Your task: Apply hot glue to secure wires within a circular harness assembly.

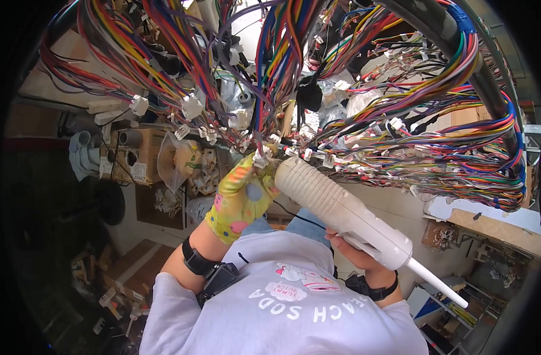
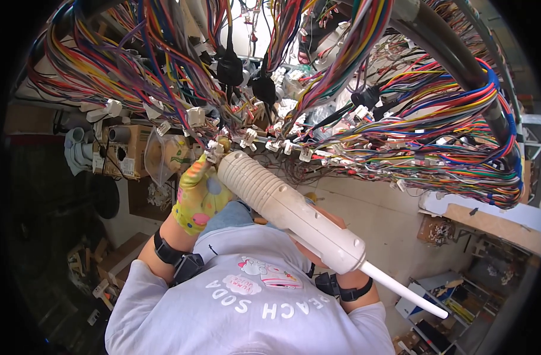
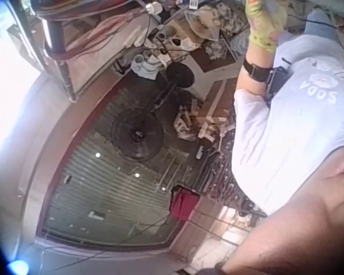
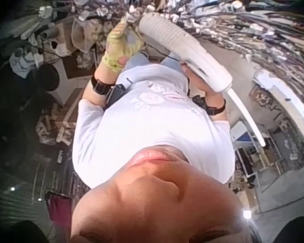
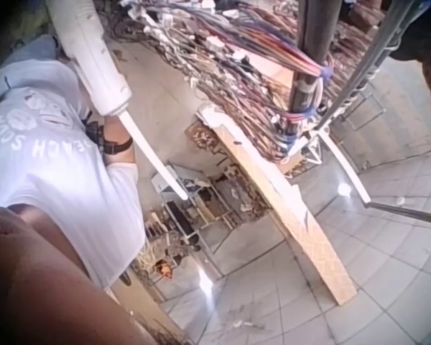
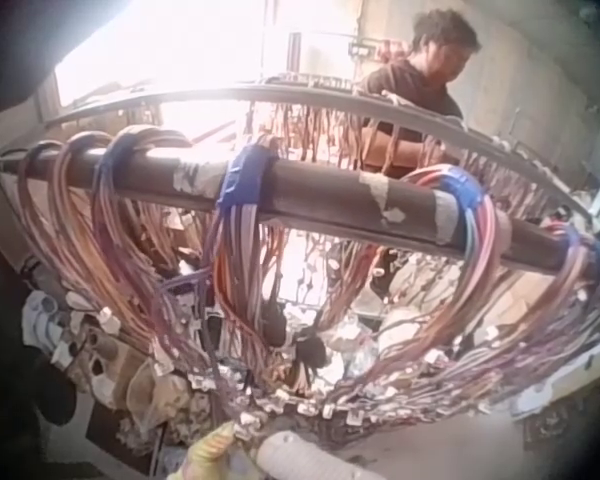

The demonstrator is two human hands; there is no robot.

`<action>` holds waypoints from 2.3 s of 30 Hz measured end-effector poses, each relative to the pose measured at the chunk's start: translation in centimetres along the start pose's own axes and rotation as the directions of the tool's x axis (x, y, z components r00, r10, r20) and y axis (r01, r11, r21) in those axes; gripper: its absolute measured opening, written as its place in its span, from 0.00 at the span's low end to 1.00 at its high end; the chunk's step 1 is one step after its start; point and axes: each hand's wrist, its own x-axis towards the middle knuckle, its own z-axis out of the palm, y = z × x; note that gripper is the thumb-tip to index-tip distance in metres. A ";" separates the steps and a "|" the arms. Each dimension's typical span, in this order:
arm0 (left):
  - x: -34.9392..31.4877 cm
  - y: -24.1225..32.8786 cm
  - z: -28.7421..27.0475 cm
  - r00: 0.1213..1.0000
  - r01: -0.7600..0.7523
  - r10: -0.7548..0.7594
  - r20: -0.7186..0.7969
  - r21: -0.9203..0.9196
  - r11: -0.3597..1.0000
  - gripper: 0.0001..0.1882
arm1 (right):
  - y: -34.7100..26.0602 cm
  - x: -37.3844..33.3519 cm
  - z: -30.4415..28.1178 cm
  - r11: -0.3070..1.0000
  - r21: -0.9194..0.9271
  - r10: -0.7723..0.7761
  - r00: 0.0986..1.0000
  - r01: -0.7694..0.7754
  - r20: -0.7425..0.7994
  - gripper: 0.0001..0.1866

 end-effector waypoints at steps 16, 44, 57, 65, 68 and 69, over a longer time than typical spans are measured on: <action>-0.2 0.2 -1.3 0.999 0.031 -0.030 0.031 -0.028 0.999 0.24 | 0.5 -0.1 0.2 0.994 0.100 0.035 0.999 -0.035 0.004 0.22; -0.5 0.5 -0.1 0.999 -0.024 0.023 -0.037 -0.006 1.000 0.21 | 0.5 -0.1 0.1 0.996 -0.068 -0.054 0.998 0.055 0.020 0.23; -0.6 0.6 -1.3 0.995 -0.057 0.063 -0.079 0.071 0.996 0.25 | 0.2 0.2 -0.2 0.962 -0.232 -0.126 0.989 0.141 0.077 0.22; -0.6 0.5 -1.1 0.988 -0.081 0.082 -0.130 0.013 0.997 0.26 | 1.0 -0.3 -0.3 0.970 -0.209 -0.113 0.991 0.125 0.069 0.23; -0.7 0.6 -0.2 0.996 -0.075 0.074 -0.052 -0.021 0.997 0.20 | 0.8 -0.3 -0.4 0.977 -0.194 -0.087 0.996 0.091 0.030 0.22; -0.7 0.6 -0.2 0.996 -0.065 0.064 -0.060 -0.017 0.998 0.20 | 0.4 0.0 -0.4 0.961 -0.240 -0.127 0.991 0.135 0.051 0.22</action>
